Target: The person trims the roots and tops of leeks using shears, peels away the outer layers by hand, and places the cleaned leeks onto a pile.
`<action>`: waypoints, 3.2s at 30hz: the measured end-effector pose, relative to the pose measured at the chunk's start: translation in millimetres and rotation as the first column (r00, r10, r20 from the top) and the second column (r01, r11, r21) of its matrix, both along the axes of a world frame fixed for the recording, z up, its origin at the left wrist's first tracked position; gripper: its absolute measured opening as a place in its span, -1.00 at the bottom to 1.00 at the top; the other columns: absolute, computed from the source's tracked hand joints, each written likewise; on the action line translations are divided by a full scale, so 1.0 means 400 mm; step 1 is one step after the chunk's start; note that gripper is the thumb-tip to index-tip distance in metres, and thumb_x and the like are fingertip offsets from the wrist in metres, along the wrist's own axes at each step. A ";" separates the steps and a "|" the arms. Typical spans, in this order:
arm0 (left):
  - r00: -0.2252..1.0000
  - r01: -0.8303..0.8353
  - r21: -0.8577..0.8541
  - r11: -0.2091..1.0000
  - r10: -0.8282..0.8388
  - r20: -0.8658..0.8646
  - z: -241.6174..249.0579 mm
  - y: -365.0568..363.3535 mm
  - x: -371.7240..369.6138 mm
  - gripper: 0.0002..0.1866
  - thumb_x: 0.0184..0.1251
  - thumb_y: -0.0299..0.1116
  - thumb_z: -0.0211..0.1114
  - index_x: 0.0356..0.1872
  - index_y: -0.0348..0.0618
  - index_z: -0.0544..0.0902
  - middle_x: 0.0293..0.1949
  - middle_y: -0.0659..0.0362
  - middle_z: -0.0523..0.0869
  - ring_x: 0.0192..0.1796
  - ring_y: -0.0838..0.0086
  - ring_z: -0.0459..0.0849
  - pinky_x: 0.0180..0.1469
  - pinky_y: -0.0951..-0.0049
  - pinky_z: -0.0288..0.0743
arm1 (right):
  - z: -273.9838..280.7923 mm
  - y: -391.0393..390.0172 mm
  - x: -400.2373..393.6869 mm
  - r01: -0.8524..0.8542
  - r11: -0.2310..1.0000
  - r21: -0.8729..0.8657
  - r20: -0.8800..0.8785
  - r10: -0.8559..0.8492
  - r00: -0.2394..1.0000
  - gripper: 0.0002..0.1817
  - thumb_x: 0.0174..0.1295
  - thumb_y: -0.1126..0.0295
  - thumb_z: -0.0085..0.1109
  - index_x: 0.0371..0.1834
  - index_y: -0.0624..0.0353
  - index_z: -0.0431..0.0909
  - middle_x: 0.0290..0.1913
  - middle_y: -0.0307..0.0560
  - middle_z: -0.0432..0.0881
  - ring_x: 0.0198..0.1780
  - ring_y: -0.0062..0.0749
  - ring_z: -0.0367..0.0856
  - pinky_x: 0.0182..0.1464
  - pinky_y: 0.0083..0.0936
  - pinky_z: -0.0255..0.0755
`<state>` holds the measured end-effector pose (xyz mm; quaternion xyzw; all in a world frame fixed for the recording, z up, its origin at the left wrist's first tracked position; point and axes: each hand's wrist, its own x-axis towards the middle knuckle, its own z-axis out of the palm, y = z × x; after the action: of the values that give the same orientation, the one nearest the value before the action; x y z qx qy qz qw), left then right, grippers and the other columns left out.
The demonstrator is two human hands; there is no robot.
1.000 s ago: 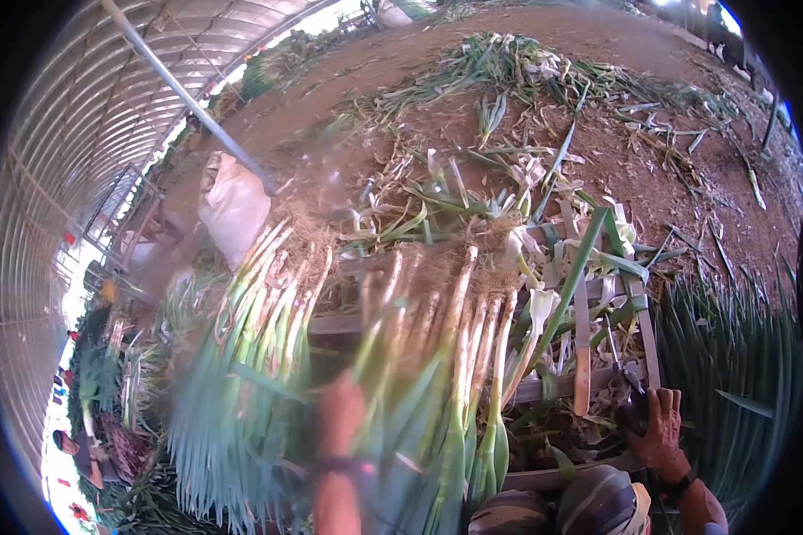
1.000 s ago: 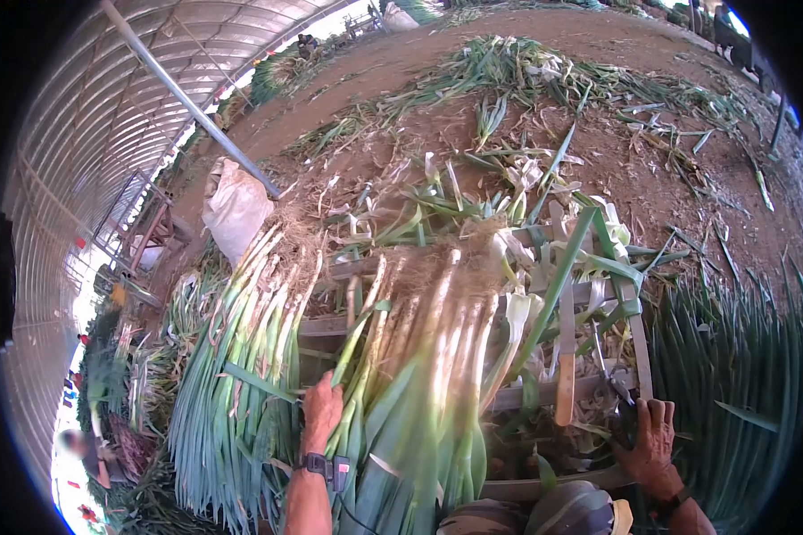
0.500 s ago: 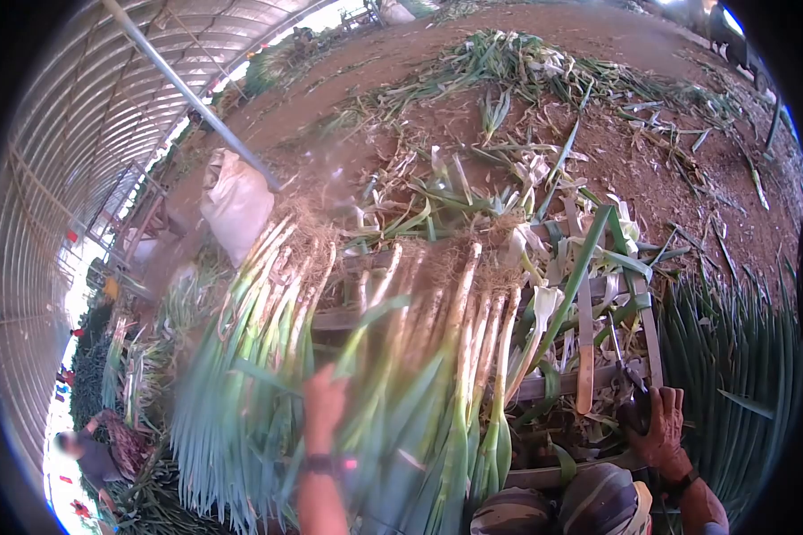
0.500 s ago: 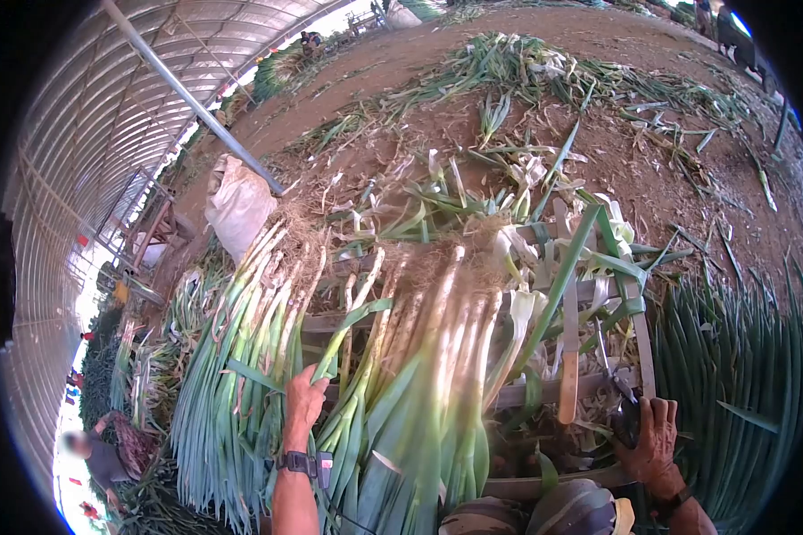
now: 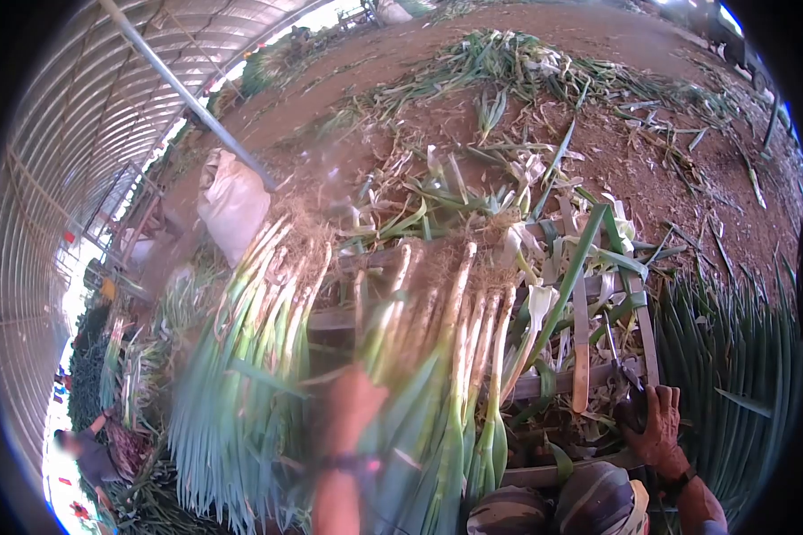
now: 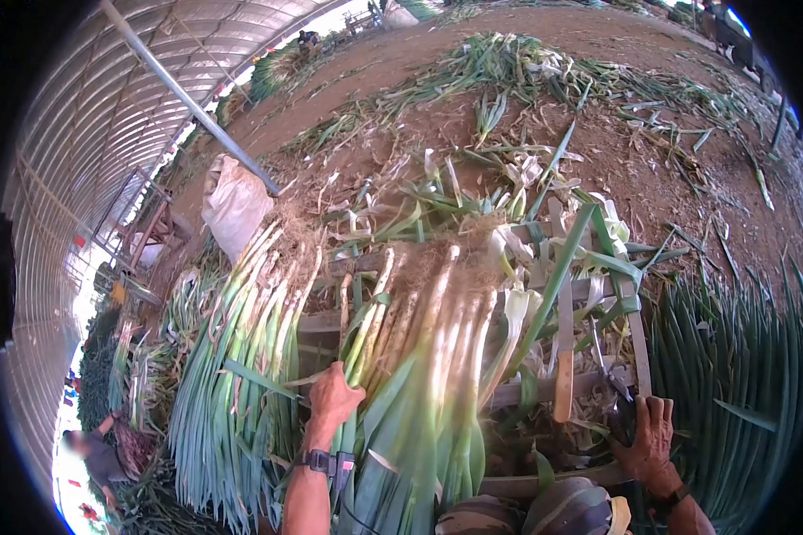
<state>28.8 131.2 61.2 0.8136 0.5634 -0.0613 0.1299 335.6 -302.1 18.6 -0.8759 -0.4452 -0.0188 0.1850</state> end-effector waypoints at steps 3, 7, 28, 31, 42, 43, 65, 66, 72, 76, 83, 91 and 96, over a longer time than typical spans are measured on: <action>0.928 -0.036 -0.159 0.987 0.092 0.362 0.031 0.035 -0.040 -0.47 0.07 -0.22 0.44 0.04 -0.36 0.66 -0.13 -0.08 0.79 -0.06 0.19 0.76 0.05 0.26 0.58 | 0.021 0.011 -0.006 -0.001 1.000 0.003 0.013 0.001 1.000 -0.12 -0.30 0.36 0.55 0.20 0.40 0.36 -0.02 0.16 0.34 0.01 0.14 0.34 0.03 -0.01 0.36; 0.733 -0.013 -0.441 0.898 0.308 0.606 0.105 0.067 -0.105 -0.62 0.23 -0.33 0.40 0.04 -0.27 0.70 -0.20 0.20 0.78 -0.19 0.58 0.68 -0.14 0.50 0.54 | 0.006 0.005 -0.002 -0.007 1.000 0.024 0.015 0.006 1.000 -0.12 -0.31 0.37 0.55 0.19 0.42 0.36 -0.02 0.17 0.35 0.01 0.14 0.35 0.03 -0.01 0.36; 0.996 -0.075 0.305 0.949 0.055 0.074 -0.014 -0.017 -0.109 -0.31 0.21 -0.20 0.46 0.33 -0.26 0.46 0.21 -0.22 0.60 0.26 -0.12 0.55 0.28 -0.03 0.44 | 0.050 -0.021 0.034 -0.001 1.000 0.024 -0.166 0.005 0.986 -0.20 -0.29 0.26 0.60 0.09 0.37 0.48 -0.05 0.14 0.40 0.03 0.10 0.38 0.08 -0.06 0.38; 0.965 0.045 0.406 0.913 -0.145 0.219 -0.011 -0.143 -0.042 -0.35 0.25 -0.19 0.45 0.31 -0.24 0.47 0.21 -0.17 0.59 0.25 -0.10 0.53 0.30 -0.03 0.41 | 0.107 -0.040 0.058 0.001 0.999 0.054 -0.340 0.017 0.940 -0.21 -0.26 0.21 0.60 0.09 0.39 0.51 -0.06 0.14 0.43 0.03 0.06 0.44 0.09 -0.14 0.42; 0.803 0.543 0.382 0.748 -0.596 0.025 -0.109 -0.547 0.148 -0.68 0.24 -0.20 0.35 -0.10 -0.15 0.54 -0.23 0.10 0.59 -0.05 0.16 0.59 -0.02 0.11 0.56 | 0.379 0.084 0.025 -0.540 0.838 -0.086 -0.700 0.335 0.631 -0.40 0.14 -0.01 0.39 0.02 0.32 0.64 -0.21 0.19 0.68 -0.19 -0.13 0.69 -0.09 -0.24 0.51; 0.831 0.511 0.346 0.787 -0.555 0.035 -0.134 -0.560 0.144 -0.69 0.26 -0.20 0.33 -0.10 -0.16 0.53 -0.21 0.07 0.61 -0.05 0.14 0.60 -0.04 0.11 0.58 | 0.389 0.099 0.011 -0.548 0.828 -0.118 -0.710 0.315 0.630 -0.41 0.14 -0.01 0.38 0.01 0.31 0.65 -0.27 0.17 0.69 -0.25 -0.12 0.70 -0.14 -0.24 0.51; 0.727 -0.019 0.007 1.000 0.009 0.686 -0.199 -0.478 0.268 -0.52 -0.13 -0.22 0.55 -0.22 -0.28 0.57 -0.30 -0.09 0.70 -0.18 0.00 0.69 -0.03 0.10 0.53 | 0.445 0.206 -0.056 -0.639 0.708 -0.299 -0.652 0.338 0.679 -0.38 0.04 -0.08 0.42 -0.18 0.37 0.67 -0.31 0.27 0.68 -0.23 0.12 0.70 -0.11 -0.17 0.54; 0.703 -0.019 0.006 1.000 0.010 0.711 -0.204 -0.476 0.267 -0.52 -0.14 -0.22 0.55 -0.22 -0.28 0.56 -0.31 -0.07 0.69 -0.20 0.02 0.68 -0.04 0.11 0.53 | 0.442 0.210 -0.057 -0.653 0.694 -0.303 -0.677 0.325 0.661 -0.38 0.04 -0.08 0.42 -0.18 0.37 0.67 -0.32 0.27 0.68 -0.25 0.12 0.69 -0.12 -0.17 0.54; 0.727 0.009 0.011 1.000 -0.014 0.687 -0.209 -0.468 0.260 -0.53 -0.10 -0.20 0.55 -0.21 -0.30 0.63 -0.31 -0.05 0.65 -0.24 0.05 0.65 -0.05 0.11 0.53 | 0.435 0.236 -0.063 -0.654 0.661 -0.368 -0.662 0.308 0.683 -0.42 0.04 -0.03 0.41 -0.18 0.35 0.66 -0.33 0.29 0.66 -0.23 0.13 0.68 -0.14 -0.15 0.52; 0.775 0.101 0.051 0.994 -0.111 0.623 -0.194 -0.465 0.269 -0.55 -0.02 -0.15 0.50 -0.21 -0.32 0.68 -0.27 -0.10 0.68 -0.19 -0.01 0.67 -0.02 0.09 0.53 | 0.378 0.261 -0.048 -0.580 0.714 -0.393 -0.528 0.341 0.778 -0.46 0.04 -0.01 0.40 -0.21 0.34 0.66 -0.34 0.28 0.66 -0.23 0.15 0.68 -0.14 -0.13 0.53; 0.826 0.105 0.017 0.994 -0.096 0.556 -0.228 -0.448 0.292 -0.60 0.06 -0.18 0.36 -0.24 -0.37 0.66 -0.23 -0.28 0.71 -0.12 -0.14 0.69 -0.01 0.01 0.53 | 0.358 0.291 -0.047 -0.545 0.774 -0.323 -0.465 0.372 0.804 -0.42 0.02 -0.05 0.41 -0.17 0.31 0.65 -0.30 0.26 0.67 -0.20 0.19 0.68 -0.11 -0.09 0.54; 0.813 0.085 -0.147 0.985 0.017 0.582 -0.219 -0.435 0.281 -0.59 0.10 -0.21 0.32 -0.14 -0.36 0.60 -0.27 -0.32 0.72 -0.15 -0.25 0.71 0.01 -0.04 0.55 | 0.399 0.255 -0.077 -0.639 0.702 -0.314 -0.526 0.432 0.733 -0.41 0.02 -0.03 0.38 -0.25 0.41 0.63 -0.32 0.28 0.66 -0.25 0.19 0.69 -0.13 -0.11 0.55; 0.816 0.105 -0.071 0.992 -0.045 0.576 -0.276 -0.436 0.274 -0.57 0.13 -0.20 0.33 -0.08 -0.32 0.57 -0.30 -0.35 0.71 -0.17 -0.26 0.70 -0.02 -0.08 0.54 | 0.362 0.300 -0.062 -0.578 0.751 -0.319 -0.423 0.433 0.796 -0.41 0.01 -0.05 0.38 -0.34 0.42 0.63 -0.36 0.29 0.65 -0.28 0.19 0.69 -0.16 -0.07 0.55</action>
<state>138.3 -43.1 -49.2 0.8085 0.4619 0.1528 0.3311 310.9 -182.1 163.4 -0.7290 -0.6243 0.2755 0.0540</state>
